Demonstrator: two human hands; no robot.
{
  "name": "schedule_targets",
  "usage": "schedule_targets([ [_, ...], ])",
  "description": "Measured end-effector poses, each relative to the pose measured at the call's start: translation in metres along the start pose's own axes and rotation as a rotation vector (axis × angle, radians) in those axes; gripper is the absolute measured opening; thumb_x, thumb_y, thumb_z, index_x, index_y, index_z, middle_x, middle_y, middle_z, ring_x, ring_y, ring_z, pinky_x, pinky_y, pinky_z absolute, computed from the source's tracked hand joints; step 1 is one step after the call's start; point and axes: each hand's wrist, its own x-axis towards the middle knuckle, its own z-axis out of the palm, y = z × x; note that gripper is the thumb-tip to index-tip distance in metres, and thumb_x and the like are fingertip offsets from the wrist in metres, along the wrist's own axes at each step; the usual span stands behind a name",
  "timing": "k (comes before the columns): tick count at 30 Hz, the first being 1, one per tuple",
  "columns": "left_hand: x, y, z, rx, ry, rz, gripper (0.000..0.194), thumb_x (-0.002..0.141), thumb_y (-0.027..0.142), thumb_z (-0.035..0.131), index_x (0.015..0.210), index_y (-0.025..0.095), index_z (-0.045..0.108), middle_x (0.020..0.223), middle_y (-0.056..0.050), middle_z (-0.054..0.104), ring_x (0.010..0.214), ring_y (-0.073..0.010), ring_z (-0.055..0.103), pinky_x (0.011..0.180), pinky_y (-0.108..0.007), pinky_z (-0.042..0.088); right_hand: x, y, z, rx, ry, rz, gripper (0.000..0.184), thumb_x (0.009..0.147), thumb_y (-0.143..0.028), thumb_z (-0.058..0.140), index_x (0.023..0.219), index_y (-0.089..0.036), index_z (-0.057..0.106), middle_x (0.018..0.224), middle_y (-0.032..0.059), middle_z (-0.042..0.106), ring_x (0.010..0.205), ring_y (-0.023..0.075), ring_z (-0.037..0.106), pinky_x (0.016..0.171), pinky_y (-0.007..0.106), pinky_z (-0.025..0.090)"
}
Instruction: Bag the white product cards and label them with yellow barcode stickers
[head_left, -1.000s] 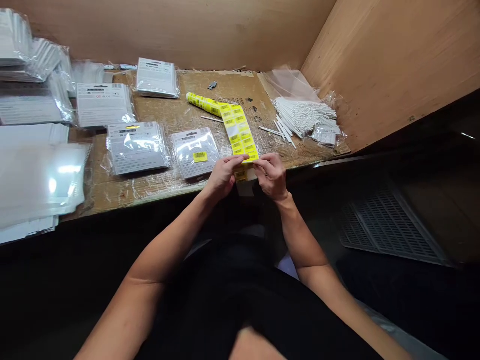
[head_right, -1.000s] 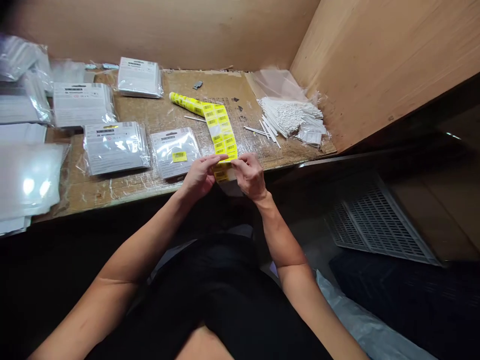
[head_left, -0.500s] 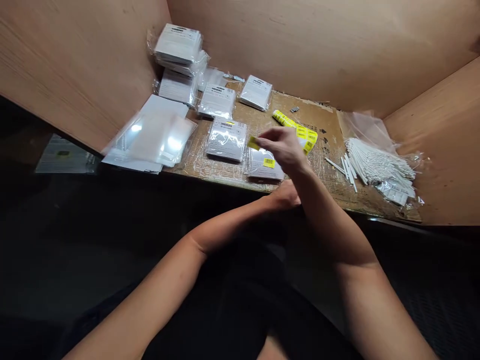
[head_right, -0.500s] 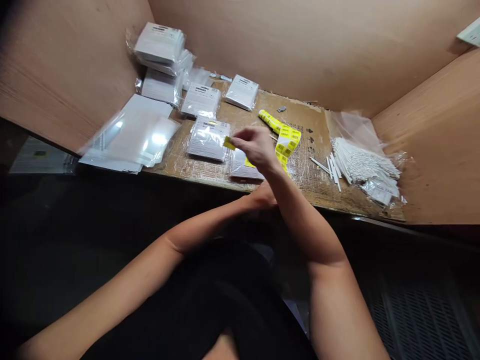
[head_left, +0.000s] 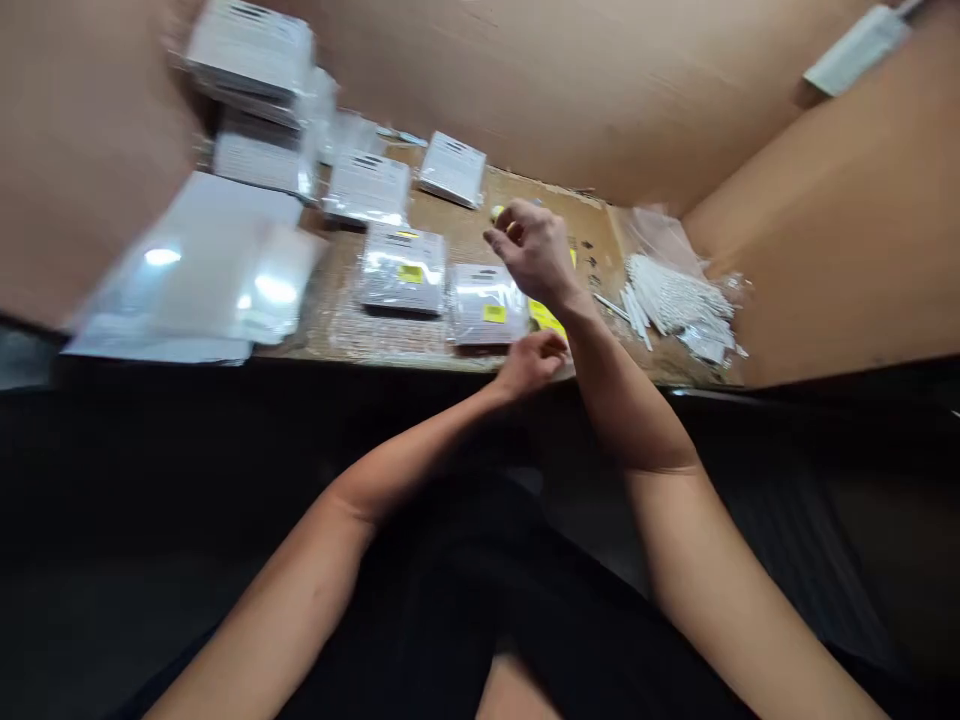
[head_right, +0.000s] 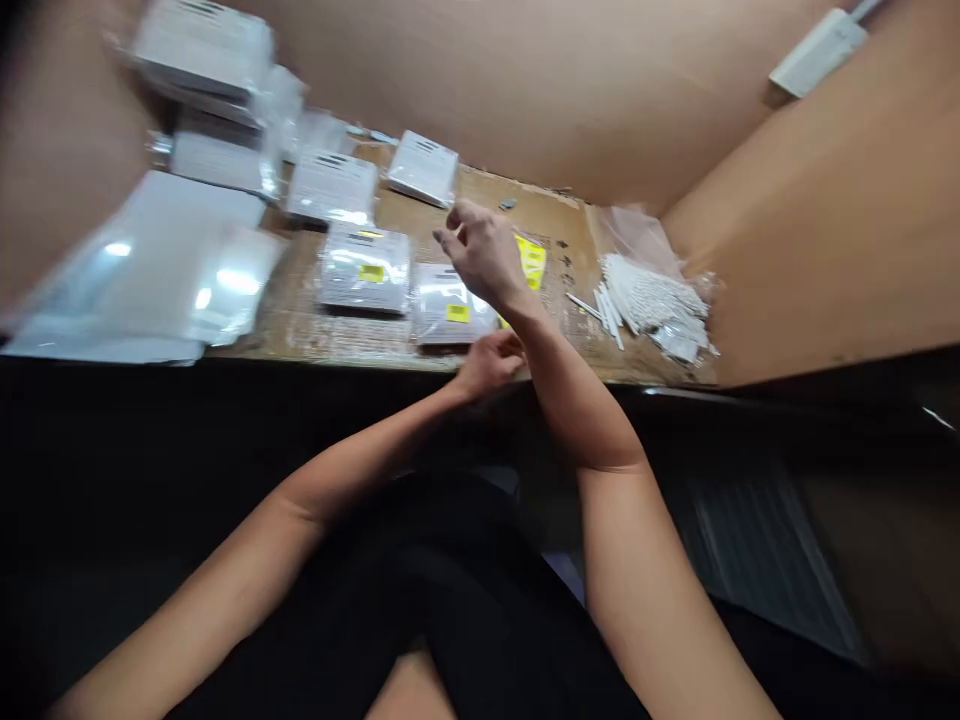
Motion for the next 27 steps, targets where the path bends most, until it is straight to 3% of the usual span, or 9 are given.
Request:
schedule_targets([
  [3, 0.009, -0.009, -0.004, -0.229, 0.010, -0.071, 0.031, 0.075, 0.024, 0.077, 0.103, 0.011, 0.077, 0.103, -0.011, 0.074, 0.095, -0.0262, 0.070, 0.091, -0.036, 0.057, -0.064, 0.047, -0.060, 0.075, 0.183, 0.081, 0.023, 0.107, -0.037, 0.057, 0.102, -0.018, 0.069, 0.087, 0.0052, 0.064, 0.080, 0.0180, 0.056, 0.079, 0.035, 0.048],
  [5, 0.015, -0.007, -0.004, -0.349, -0.038, -0.084, 0.051, 0.067, 0.026, 0.085, 0.115, 0.011, 0.076, 0.115, -0.012, 0.074, 0.106, -0.0294, 0.070, 0.095, -0.037, 0.057, -0.111, 0.069, -0.079, 0.089, 0.242, 0.085, 0.021, 0.105, -0.034, 0.060, 0.094, -0.019, 0.070, 0.086, 0.0043, 0.065, 0.077, 0.0171, 0.056, 0.076, 0.034, 0.047],
  [7, 0.018, -0.001, 0.000, -0.407, -0.085, -0.088, 0.060, 0.061, 0.021, 0.088, 0.119, 0.011, 0.075, 0.119, -0.013, 0.073, 0.114, -0.0308, 0.069, 0.098, -0.036, 0.057, -0.149, 0.081, -0.081, 0.073, 0.210, 0.046, 0.015, 0.101, -0.030, 0.066, 0.093, -0.019, 0.073, 0.089, 0.0053, 0.067, 0.085, 0.0195, 0.060, 0.081, 0.036, 0.048],
  [10, 0.016, 0.012, 0.008, -0.450, -0.129, -0.129, 0.058, 0.060, 0.015, 0.085, 0.117, 0.012, 0.075, 0.120, -0.012, 0.072, 0.116, -0.0291, 0.069, 0.098, -0.033, 0.056, -0.178, 0.088, -0.066, -0.043, 0.109, -0.017, 0.011, 0.099, -0.029, 0.070, 0.102, -0.022, 0.077, 0.101, 0.0082, 0.068, 0.101, 0.0247, 0.061, 0.092, 0.041, 0.046],
  [15, 0.019, 0.034, 0.015, -0.545, -0.155, -0.336, 0.053, 0.056, 0.011, 0.074, 0.109, 0.012, 0.077, 0.100, -0.011, 0.073, 0.105, -0.0302, 0.071, 0.095, -0.037, 0.058, -0.182, 0.090, -0.055, -0.254, 0.093, -0.130, 0.017, 0.107, -0.031, 0.062, 0.106, -0.025, 0.078, 0.110, 0.0087, 0.069, 0.107, 0.0263, 0.058, 0.097, 0.046, 0.037],
  [18, 0.031, 0.048, 0.009, -0.608, -0.229, -0.464, 0.052, 0.055, 0.014, 0.069, 0.106, 0.010, 0.078, 0.101, -0.013, 0.072, 0.106, -0.0320, 0.070, 0.099, -0.041, 0.058, -0.179, 0.091, -0.058, -0.300, 0.139, -0.178, 0.023, 0.109, -0.030, 0.056, 0.102, -0.025, 0.078, 0.109, 0.0087, 0.070, 0.106, 0.0259, 0.058, 0.098, 0.046, 0.035],
  [23, 0.056, 0.067, -0.003, -0.599, -0.338, -0.493, 0.054, 0.057, 0.017, 0.067, 0.110, 0.009, 0.079, 0.077, -0.009, 0.065, 0.087, -0.0291, 0.068, 0.102, -0.043, 0.055, -0.169, 0.097, -0.062, -0.320, 0.211, -0.221, 0.025, 0.110, -0.027, 0.054, 0.117, -0.026, 0.077, 0.111, 0.0095, 0.072, 0.106, 0.0270, 0.057, 0.097, 0.045, 0.035],
  [27, 0.080, 0.077, -0.015, -0.560, -0.375, -0.513, 0.046, 0.063, 0.021, 0.069, 0.106, 0.008, 0.077, 0.079, -0.011, 0.067, 0.084, -0.0293, 0.068, 0.097, -0.042, 0.056, -0.150, 0.105, -0.063, -0.362, 0.222, -0.244, 0.023, 0.109, -0.025, 0.055, 0.117, -0.025, 0.077, 0.111, 0.0085, 0.073, 0.107, 0.0270, 0.057, 0.098, 0.045, 0.034],
])
